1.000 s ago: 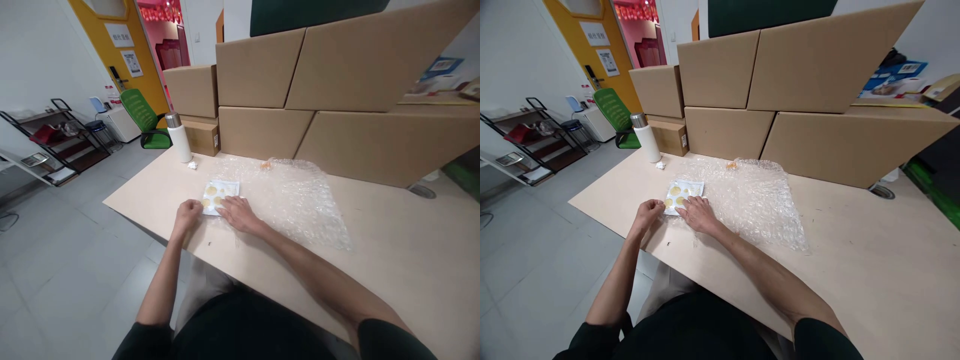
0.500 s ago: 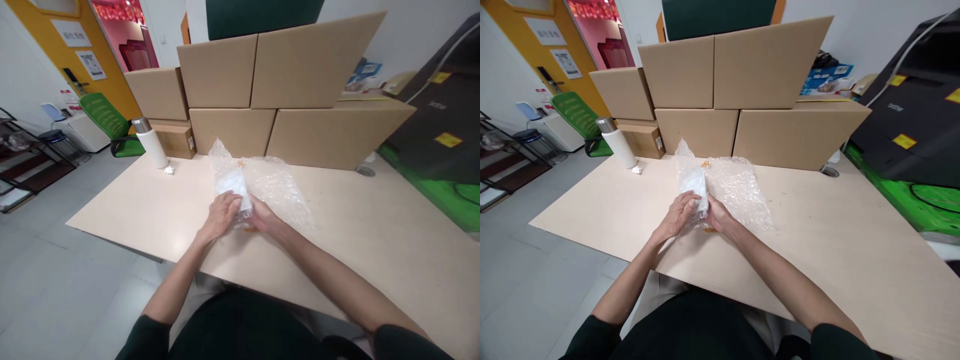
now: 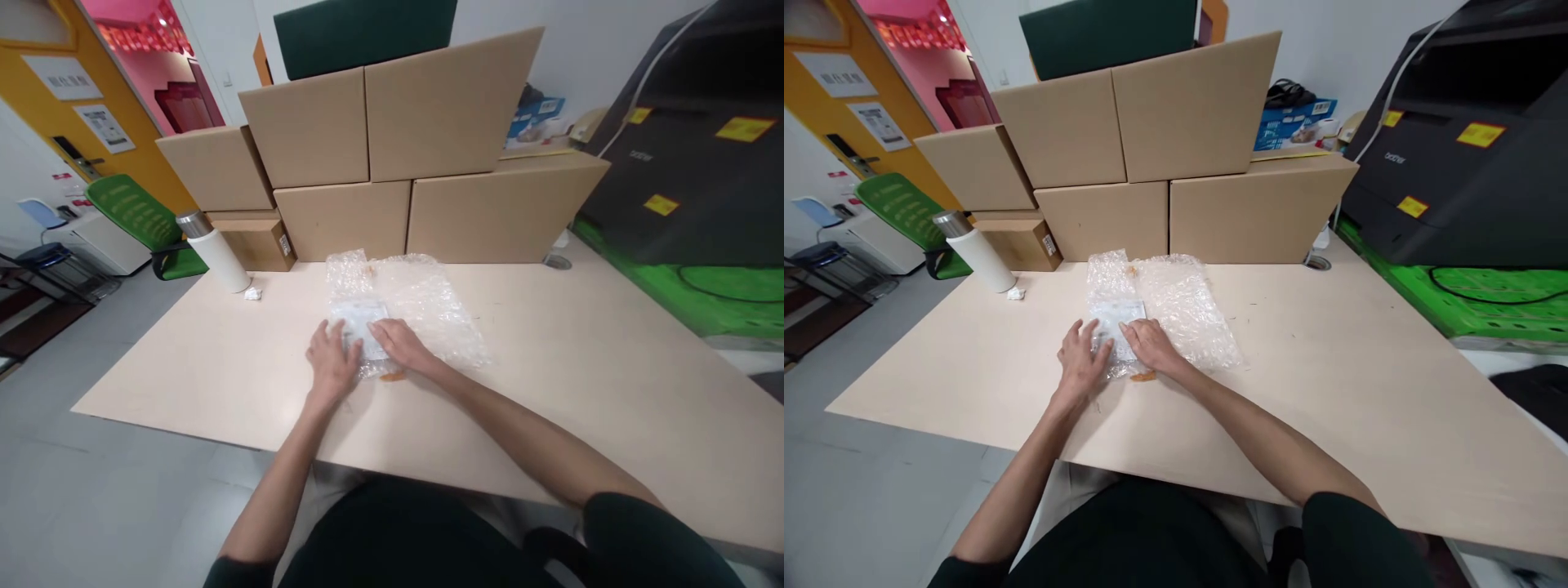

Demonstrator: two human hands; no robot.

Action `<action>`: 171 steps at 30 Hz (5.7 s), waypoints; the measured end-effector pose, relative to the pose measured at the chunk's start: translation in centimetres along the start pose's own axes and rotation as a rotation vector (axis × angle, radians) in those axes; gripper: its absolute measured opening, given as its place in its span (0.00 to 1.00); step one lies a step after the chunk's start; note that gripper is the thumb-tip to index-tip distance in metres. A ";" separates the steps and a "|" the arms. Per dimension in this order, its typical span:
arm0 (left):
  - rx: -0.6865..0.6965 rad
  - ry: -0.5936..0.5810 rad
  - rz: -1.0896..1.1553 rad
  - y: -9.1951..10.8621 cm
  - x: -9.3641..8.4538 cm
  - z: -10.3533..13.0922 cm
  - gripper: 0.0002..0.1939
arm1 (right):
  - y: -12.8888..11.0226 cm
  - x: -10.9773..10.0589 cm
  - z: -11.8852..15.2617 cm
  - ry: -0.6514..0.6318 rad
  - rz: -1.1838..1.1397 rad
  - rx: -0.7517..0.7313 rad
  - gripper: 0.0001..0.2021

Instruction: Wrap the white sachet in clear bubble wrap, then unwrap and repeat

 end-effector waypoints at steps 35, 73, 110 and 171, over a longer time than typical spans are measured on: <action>0.666 -0.462 -0.303 12.3 9.4 1.2 0.27 | 9.6 -10.9 5.0 0.362 -0.650 0.628 0.14; -0.038 -0.237 0.816 7.6 3.8 -2.1 0.51 | 3.7 -11.3 -0.2 0.436 -1.212 0.390 0.17; -0.117 -0.335 0.759 5.8 4.2 -3.1 0.56 | 7.4 -9.7 3.8 0.642 -0.730 0.499 0.38; 0.698 -0.586 -0.077 2.8 4.8 -5.2 0.53 | 7.8 -10.2 8.3 -0.330 0.144 0.165 0.55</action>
Point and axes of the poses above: each hand's wrist, its own z-axis away from the middle knuckle, its own x-axis out of the palm, y = z × x, the point moved 5 cm from there along -z, towards the middle knuckle, and after that the axes turned 5 degrees about -z, right-handed, at the moved point
